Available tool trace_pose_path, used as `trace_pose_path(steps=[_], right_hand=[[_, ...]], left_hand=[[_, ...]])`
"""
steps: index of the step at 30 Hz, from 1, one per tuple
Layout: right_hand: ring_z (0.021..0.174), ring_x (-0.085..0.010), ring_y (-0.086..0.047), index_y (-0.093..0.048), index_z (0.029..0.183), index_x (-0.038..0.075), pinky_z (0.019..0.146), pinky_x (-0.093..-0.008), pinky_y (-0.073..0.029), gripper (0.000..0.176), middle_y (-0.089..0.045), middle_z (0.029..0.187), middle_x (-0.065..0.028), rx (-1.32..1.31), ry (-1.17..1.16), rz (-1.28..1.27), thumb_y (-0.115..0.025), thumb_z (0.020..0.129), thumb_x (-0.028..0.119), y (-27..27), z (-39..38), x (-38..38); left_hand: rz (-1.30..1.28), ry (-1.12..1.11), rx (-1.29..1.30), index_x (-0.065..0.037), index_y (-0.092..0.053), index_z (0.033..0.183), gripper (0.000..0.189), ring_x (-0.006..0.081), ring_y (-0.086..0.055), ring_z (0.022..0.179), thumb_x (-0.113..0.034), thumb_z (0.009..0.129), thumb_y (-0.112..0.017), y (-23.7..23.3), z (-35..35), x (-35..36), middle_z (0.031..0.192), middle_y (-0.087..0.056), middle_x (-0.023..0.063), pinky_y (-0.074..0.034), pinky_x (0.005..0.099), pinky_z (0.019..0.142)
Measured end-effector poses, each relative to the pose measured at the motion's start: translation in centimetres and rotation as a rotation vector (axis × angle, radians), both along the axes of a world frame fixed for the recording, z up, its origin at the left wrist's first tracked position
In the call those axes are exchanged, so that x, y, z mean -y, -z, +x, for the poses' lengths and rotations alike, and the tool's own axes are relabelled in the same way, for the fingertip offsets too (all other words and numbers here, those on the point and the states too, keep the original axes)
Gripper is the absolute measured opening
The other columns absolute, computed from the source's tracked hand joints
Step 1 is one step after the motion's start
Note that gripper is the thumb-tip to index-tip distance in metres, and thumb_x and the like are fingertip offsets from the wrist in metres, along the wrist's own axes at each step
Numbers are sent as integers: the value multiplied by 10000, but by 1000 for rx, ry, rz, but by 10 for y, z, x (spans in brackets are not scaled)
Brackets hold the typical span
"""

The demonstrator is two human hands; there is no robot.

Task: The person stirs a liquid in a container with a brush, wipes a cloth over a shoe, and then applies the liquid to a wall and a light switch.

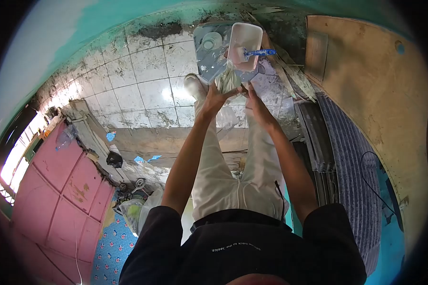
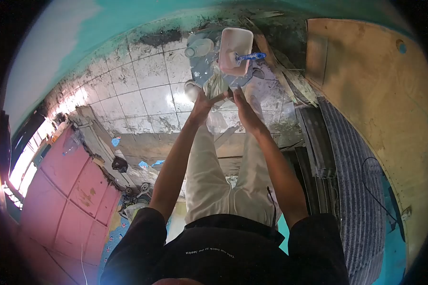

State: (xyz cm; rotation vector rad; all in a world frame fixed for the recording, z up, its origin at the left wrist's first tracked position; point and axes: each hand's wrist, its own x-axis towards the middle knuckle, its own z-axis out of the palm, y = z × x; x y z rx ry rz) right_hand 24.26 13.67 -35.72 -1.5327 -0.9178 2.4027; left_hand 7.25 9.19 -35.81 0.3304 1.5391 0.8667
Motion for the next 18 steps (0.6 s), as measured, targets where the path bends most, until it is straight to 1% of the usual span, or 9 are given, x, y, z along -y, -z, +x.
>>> trace_pose_path(steps=[2,3,4,5,6,7,9,11,18], right_hand=[[1377,-240,-345,-116,1544,10,1138,-346,-252,762,-256,1565,-160,-24,-87,42,-267,1030,553,-1,6,-9],[1377,-240,-345,-116,1544,10,1138,-346,-252,762,-256,1565,-160,-19,-84,45,-267,1030,553,-3,8,-10],[1359,-239,-366,-175,1530,6,1134,-351,-261,727,-301,1537,-161,69,-60,151,-282,1036,528,-13,3,-16],[1341,-239,-386,-234,1516,2,1129,-355,-271,693,-345,1510,-162,158,-37,253,-297,1042,503,-20,3,-20],[1341,-239,-386,-234,1516,2,1129,-355,-271,693,-345,1510,-162,162,-35,255,-297,1042,503,-13,6,-20],[1300,-226,-421,-313,1478,17,1109,-351,-296,635,-405,1454,-154,178,71,300,-316,1045,481,-7,8,-20],[1259,-214,-456,-392,1440,33,1089,-347,-321,582,-465,1399,-146,196,181,344,-334,1048,459,1,16,-20],[1159,-179,-515,-522,1303,36,1009,-323,-386,498,-561,1267,-117,253,317,165,-378,1043,436,-9,17,-28],[1050,-156,-566,-585,1242,32,896,-296,-446,515,-623,1151,-79,267,312,153,-407,1029,467,24,39,-46]], left_hand=[[29,14,36,15,-451,1356,671,214,-574,1159,-258,825,-756,0,6,-6,1249,-586,140,-439,340,994],[72,-150,220,10,-497,1292,569,217,-587,1121,-211,829,-743,10,10,-2,1190,-607,123,-444,336,981],[114,-312,404,6,-544,1229,469,220,-601,1082,-164,833,-730,21,14,0,1130,-628,105,-449,332,968],[113,-308,410,6,-544,1229,469,220,-601,1082,-164,833,-730,31,18,2,1130,-628,105,-449,332,968],[62,-389,455,10,-546,1218,404,242,-632,1037,-90,847,-672,42,20,2,1128,-630,127,-510,366,895],[10,-469,500,14,-549,1207,353,264,-663,992,-15,861,-613,43,22,-4,1126,-632,148,-571,400,821],[-2,-474,501,13,-527,1218,377,278,-655,993,-16,849,-602,42,26,-17,1101,-626,137,-582,425,786],[-95,-465,529,4,-505,1224,392,269,-652,961,-46,849,-609,39,29,-28,1071,-618,125,-579,416,776],[-153,-429,739,-38,-506,1222,402,216,-641,868,-132,857,-650,38,27,-60,1026,-602,102,-558,374,699]])
